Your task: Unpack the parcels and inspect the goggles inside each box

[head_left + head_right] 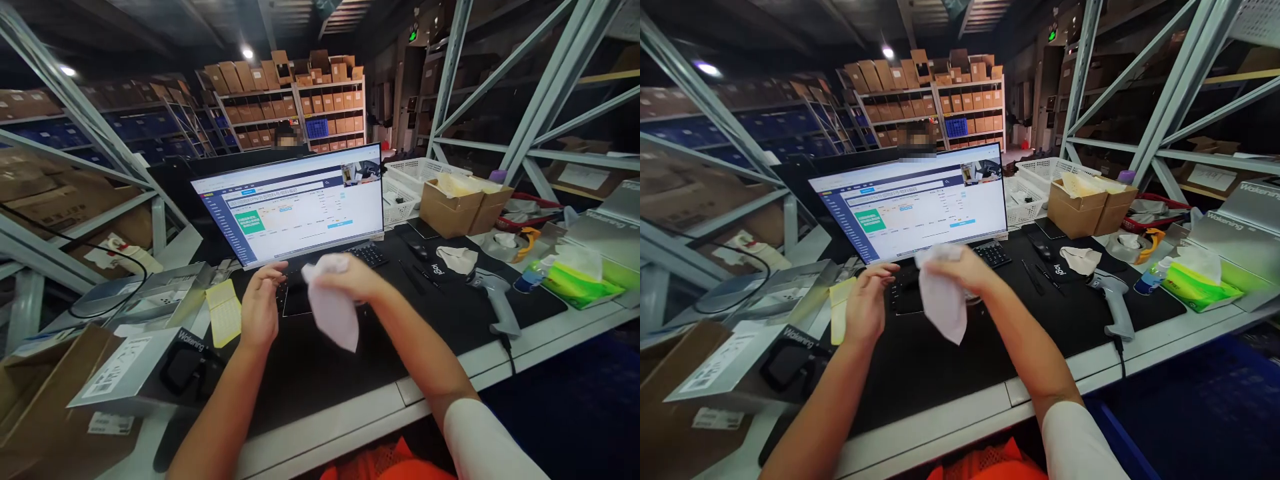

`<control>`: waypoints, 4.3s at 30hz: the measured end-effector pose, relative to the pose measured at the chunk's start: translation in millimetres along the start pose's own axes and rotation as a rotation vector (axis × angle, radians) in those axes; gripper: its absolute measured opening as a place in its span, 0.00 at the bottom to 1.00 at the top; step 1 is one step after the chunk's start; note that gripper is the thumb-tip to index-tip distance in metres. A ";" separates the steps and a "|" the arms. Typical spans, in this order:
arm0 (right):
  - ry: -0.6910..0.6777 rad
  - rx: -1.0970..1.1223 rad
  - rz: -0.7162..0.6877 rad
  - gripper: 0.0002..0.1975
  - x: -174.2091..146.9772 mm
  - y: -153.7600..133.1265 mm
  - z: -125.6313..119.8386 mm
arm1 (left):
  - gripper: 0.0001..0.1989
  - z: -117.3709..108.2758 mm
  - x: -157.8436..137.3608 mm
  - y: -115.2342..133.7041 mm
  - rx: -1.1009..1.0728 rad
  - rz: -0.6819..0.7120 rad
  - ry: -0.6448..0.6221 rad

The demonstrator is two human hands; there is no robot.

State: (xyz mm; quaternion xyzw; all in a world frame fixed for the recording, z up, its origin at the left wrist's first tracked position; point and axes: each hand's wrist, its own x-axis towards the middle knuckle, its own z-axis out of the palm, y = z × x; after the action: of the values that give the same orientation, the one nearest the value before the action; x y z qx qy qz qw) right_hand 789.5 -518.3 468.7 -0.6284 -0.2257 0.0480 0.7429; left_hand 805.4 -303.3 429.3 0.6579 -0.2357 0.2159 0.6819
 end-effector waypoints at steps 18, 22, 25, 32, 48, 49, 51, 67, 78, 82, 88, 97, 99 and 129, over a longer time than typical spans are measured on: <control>0.364 -0.256 -0.200 0.23 -37.1 -35.6 -92.8 | 0.09 78.4 45.3 6.0 0.939 0.133 -0.282; 0.103 -0.395 -0.279 0.18 -57.6 -56.1 -49.5 | 0.08 49.5 63.7 57.6 0.614 0.274 -0.032; -0.046 -0.443 -0.338 0.18 -64.4 -61.0 -15.9 | 0.13 26.8 49.9 99.1 0.611 0.326 -0.177; -0.362 -0.746 -0.300 0.12 -47.4 -35.7 28.6 | 0.10 -21.2 -2.1 90.0 0.876 0.266 -0.225; 0.681 0.245 -0.424 0.28 -15.9 -7.1 41.0 | 0.29 -11.5 -8.2 46.4 0.221 -0.213 -0.673; 0.695 0.212 -0.469 0.28 -12.9 -2.3 44.9 | 0.30 -9.1 -9.4 46.8 0.169 -0.235 -0.679; 0.695 0.080 -0.616 0.28 -10.2 5.4 46.2 | 0.28 -8.4 -10.6 46.9 0.094 -0.298 -0.685; -0.012 -0.035 -0.420 0.17 -23.9 -3.4 33.8 | 0.34 -27.5 -10.0 36.8 0.502 0.276 -0.241; -0.139 -0.292 -0.166 0.23 1.1 10.6 31.9 | 0.35 -62.0 -4.7 61.6 0.787 0.232 -0.538; -0.303 -0.075 0.002 0.30 6.1 27.8 29.5 | 0.35 -68.9 0.8 61.5 0.688 0.236 -0.562; -0.140 -0.010 0.078 0.28 7.5 38.4 25.3 | 0.25 -70.3 8.6 51.4 0.513 0.261 -0.475; 0.036 -0.248 -0.028 0.24 4.6 20.6 43.2 | 0.25 -61.5 10.4 41.7 0.822 0.270 -0.280; 0.105 -0.283 -0.039 0.23 5.6 24.0 44.0 | 0.24 -66.4 10.4 46.3 0.831 0.239 -0.374; 0.090 -0.748 -0.310 0.17 -10.7 28.1 71.4 | 0.20 -33.6 -28.5 78.9 0.480 0.552 -0.333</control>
State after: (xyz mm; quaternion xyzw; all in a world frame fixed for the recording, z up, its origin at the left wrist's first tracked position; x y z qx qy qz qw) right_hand 757.7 -451.2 446.7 -0.8154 -0.2867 -0.1774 0.4705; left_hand 736.2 -266.1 474.0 0.7364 -0.4539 0.3303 0.3776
